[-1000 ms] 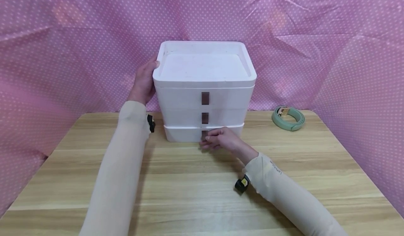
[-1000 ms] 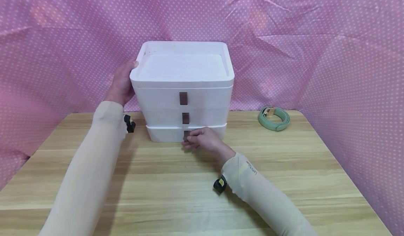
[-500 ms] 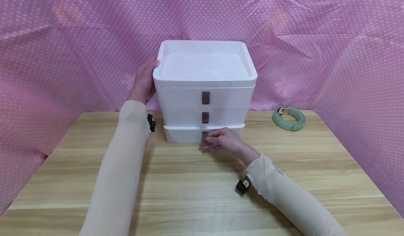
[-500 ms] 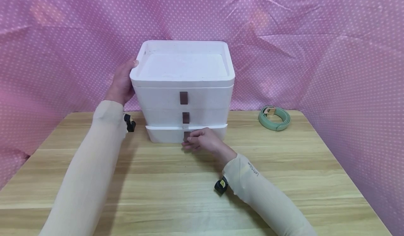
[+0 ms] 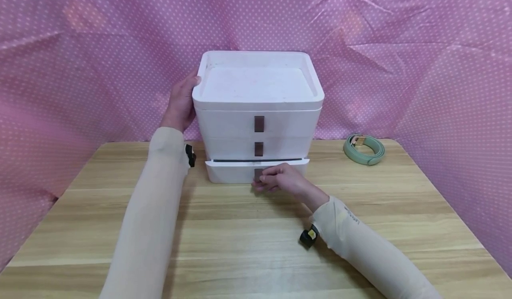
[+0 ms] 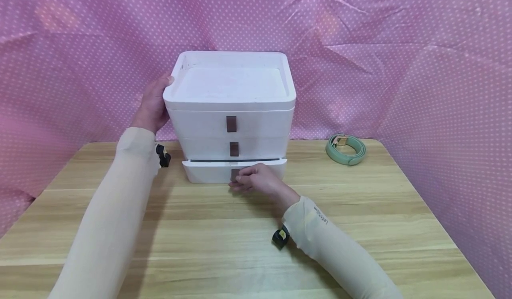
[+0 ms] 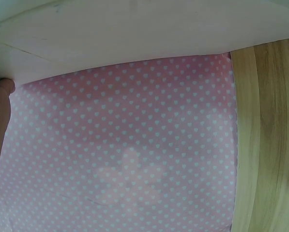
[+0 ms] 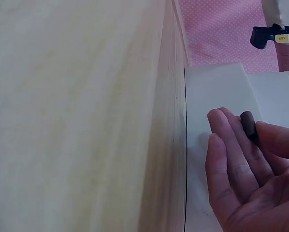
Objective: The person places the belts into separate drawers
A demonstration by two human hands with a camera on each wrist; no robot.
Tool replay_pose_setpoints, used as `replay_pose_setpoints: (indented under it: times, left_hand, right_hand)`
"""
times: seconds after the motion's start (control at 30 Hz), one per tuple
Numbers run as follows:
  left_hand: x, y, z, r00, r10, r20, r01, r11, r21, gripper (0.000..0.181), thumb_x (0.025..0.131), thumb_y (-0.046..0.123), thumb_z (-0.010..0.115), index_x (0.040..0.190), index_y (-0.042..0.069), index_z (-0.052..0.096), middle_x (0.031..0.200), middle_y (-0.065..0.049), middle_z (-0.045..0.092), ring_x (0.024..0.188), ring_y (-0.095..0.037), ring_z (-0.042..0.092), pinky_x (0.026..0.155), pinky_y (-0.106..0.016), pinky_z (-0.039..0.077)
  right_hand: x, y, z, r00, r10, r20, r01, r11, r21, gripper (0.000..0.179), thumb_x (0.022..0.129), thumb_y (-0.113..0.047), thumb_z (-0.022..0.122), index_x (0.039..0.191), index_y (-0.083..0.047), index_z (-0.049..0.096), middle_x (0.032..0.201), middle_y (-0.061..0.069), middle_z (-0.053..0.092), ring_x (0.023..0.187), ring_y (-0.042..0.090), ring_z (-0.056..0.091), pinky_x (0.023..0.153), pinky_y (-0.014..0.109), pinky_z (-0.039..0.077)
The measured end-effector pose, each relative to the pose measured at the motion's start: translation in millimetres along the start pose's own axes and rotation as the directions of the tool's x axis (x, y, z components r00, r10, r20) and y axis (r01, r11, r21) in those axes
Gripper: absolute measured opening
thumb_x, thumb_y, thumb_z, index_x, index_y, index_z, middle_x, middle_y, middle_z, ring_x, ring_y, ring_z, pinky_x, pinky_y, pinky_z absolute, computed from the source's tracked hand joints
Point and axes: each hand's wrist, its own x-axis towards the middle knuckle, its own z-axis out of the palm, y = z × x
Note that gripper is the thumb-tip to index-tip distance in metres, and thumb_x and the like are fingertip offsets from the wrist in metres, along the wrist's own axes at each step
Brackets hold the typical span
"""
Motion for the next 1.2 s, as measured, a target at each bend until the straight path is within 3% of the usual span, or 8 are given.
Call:
replay_pose_setpoints:
  times: [0.73,1.2]
  left_hand:
    - [-3.5,-2.1,-1.0,1.000,0.020,0.011,-0.020,0.999,0.049,0.046,0.098,0.033,0.054,0.144,0.029,0.051,0.145,0.001,0.050,0.127,-0.019,0.050,0.101,-0.032,0.046]
    - [-4.7,0.8,1.0,0.999,-0.017,-0.029,0.019,0.999,0.040,0.045,0.098,0.032,0.056,0.143,0.030,0.052,0.149,0.003,0.045,0.131,-0.019,0.047,0.104,-0.033,0.043]
  right_hand:
    - [-1.7,4.6,0.8,0.999,-0.051,0.013,0.051,0.999,0.004,0.021,0.099,-0.005,0.054,0.108,0.011,0.065,0.110,0.021,0.069,0.102,0.037,0.067,0.088,0.041,0.055]
    - [-5.3,3.2,1.3,0.998,-0.053,0.018,0.054,0.997,-0.055,0.023,0.099,-0.006,0.054,0.112,0.008,0.067,0.110,0.018,0.070,0.100,0.030,0.069,0.087,0.040,0.056]
